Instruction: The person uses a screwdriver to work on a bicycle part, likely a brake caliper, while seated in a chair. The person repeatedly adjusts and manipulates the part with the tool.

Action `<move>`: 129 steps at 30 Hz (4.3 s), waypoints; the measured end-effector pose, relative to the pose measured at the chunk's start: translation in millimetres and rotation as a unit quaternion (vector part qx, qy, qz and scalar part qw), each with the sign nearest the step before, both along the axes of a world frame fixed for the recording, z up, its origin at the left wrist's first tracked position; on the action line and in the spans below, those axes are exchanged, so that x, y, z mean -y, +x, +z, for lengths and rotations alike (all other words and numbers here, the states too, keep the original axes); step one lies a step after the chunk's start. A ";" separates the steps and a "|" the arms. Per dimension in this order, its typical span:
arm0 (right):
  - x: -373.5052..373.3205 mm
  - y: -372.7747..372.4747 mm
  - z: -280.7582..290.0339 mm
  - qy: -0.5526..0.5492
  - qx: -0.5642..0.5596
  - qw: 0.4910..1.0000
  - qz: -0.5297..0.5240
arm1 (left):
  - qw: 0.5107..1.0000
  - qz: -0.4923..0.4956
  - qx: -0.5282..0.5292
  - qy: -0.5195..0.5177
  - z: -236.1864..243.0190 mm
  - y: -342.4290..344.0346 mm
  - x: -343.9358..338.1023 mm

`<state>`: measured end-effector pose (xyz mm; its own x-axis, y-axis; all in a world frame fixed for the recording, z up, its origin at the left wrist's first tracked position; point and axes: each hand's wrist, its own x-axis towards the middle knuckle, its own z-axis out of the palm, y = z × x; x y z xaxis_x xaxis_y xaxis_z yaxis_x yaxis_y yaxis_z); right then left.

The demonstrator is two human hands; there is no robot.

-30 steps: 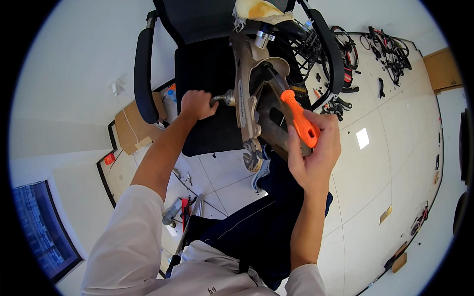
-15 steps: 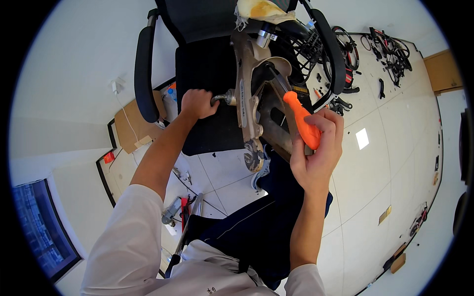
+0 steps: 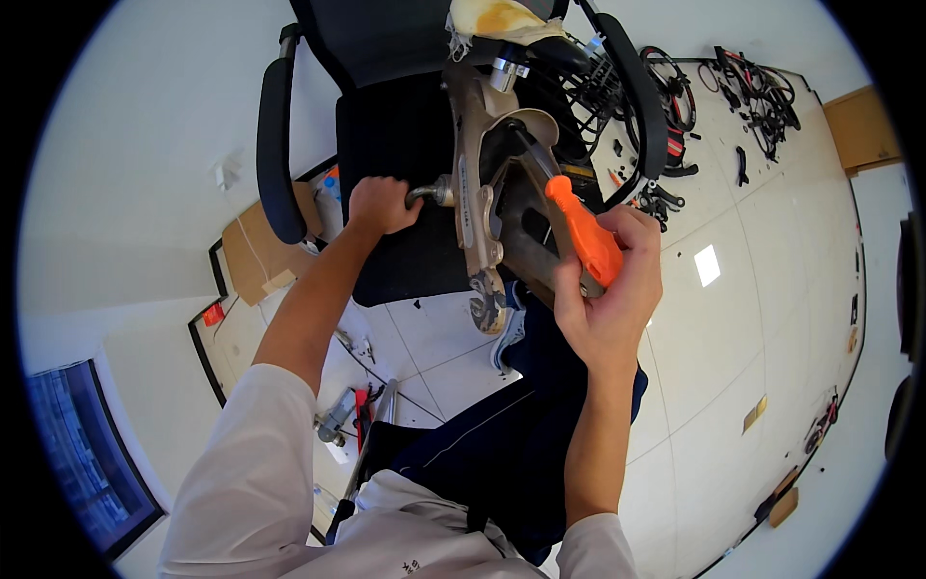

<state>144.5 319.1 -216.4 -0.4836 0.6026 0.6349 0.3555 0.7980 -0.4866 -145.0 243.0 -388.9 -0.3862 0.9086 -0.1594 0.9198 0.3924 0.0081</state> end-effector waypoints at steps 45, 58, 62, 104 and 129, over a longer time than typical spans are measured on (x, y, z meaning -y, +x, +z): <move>7.8 10.1 17.8 -0.133 0.001 0.989 0.058 | 0.999 -0.028 -0.042 0.005 -48.8 -13.9 31.4; 12.2 3.9 10.0 -0.071 0.030 0.997 -0.005 | 0.998 -0.007 0.006 0.069 -16.4 5.1 21.1; 18.2 1.1 14.4 -0.083 0.032 0.996 0.007 | 0.999 -0.005 -0.009 0.038 -17.2 4.3 20.2; 12.8 -4.9 12.4 -0.005 0.061 0.998 0.021 | 0.998 -0.006 -0.010 0.054 -16.7 6.9 20.2; 27.3 -5.1 -0.3 0.031 0.023 0.998 -0.058 | 0.996 -0.010 -0.023 0.085 -21.0 10.5 24.3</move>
